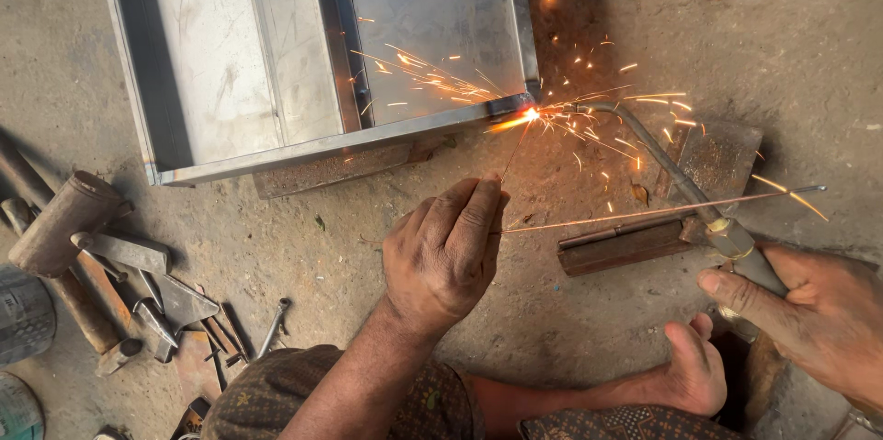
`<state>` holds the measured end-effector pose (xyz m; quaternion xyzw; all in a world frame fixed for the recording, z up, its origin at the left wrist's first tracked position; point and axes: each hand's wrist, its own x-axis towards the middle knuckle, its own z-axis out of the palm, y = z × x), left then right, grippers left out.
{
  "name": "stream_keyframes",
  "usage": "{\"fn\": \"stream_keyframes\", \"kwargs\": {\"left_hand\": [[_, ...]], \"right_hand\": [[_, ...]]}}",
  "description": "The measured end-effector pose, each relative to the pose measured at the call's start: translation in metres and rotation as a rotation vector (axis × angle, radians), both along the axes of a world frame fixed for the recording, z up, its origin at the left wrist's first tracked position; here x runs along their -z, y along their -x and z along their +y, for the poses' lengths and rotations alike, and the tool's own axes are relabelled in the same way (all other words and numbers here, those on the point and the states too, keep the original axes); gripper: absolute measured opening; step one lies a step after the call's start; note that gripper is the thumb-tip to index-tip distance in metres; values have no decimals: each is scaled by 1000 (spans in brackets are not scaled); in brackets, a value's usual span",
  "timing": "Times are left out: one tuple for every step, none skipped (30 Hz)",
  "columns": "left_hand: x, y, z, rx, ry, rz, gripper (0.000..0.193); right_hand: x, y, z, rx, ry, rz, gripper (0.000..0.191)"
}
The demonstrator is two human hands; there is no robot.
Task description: The person uses a welding torch and filler rod to weld the corner seams of a rectangular metal box. They feed the rod into the molten pool while moving the torch along the joint. Another person briefly repositions the box during the process.
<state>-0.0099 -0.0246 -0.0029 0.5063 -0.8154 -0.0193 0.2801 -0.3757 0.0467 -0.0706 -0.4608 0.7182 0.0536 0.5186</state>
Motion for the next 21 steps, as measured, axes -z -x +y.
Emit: {"fn": "stream_keyframes", "kwargs": {"left_hand": [[0, 0, 0, 3, 1, -2, 26], [0, 0, -1, 7, 1, -4, 26], [1, 0, -1, 11, 1, -4, 27], [1, 0, -1, 7, -1, -1, 26], [1, 1, 0, 4, -1, 3, 26], [1, 1, 0, 0, -2, 6, 26], [1, 1, 0, 1, -2, 5, 26], [2, 1, 0, 1, -2, 3, 26], [2, 1, 0, 1, -2, 1, 26], [2, 1, 0, 3, -2, -2, 26], [3, 1, 0, 4, -2, -4, 26], [3, 1, 0, 7, -2, -7, 26], [3, 1, 0, 6, -3, -9, 27], [4, 1, -1, 5, -3, -9, 27], [4, 1, -1, 4, -1, -10, 27], [4, 1, -1, 8, 4, -2, 27], [4, 1, -1, 11, 9, 5, 27], [4, 1, -1, 13, 12, 11, 27], [4, 1, 0, 12, 6, 6, 27], [4, 1, 0, 10, 0, 3, 27], [5, 2, 0, 10, -5, 0, 27]], "right_hand": [[-1, -1, 0, 11, -20, 15, 47], [-2, -1, 1, 23, -41, 31, 47], [-2, -2, 0, 25, -48, 33, 47], [-3, -2, 0, 28, -55, 35, 47], [-4, -2, -2, 21, -46, 22, 47], [-4, -2, -2, 13, -38, 22, 47], [-5, -2, -3, 4, -29, 23, 47], [-6, -2, -2, -6, -21, 37, 47], [-6, -3, -2, -5, -19, 43, 46], [-6, -3, -2, -4, -17, 48, 46], [-7, -3, -1, 9, -21, 46, 46], [-6, -3, -1, 18, -17, 32, 46], [-6, -3, -1, 27, -13, 18, 45], [-5, -4, -2, 32, 2, -7, 45], [-5, -4, -2, 37, 18, -32, 44], [-5, -4, -2, 37, 1, -20, 43], [-5, -4, -3, 37, -16, -9, 43], [-5, -4, -3, 37, -33, 1, 42], [-6, -4, -2, 49, -49, 3, 43], [-7, -3, -2, 62, -63, 6, 43], [-7, -3, -2, 79, -81, 6, 43]]}}
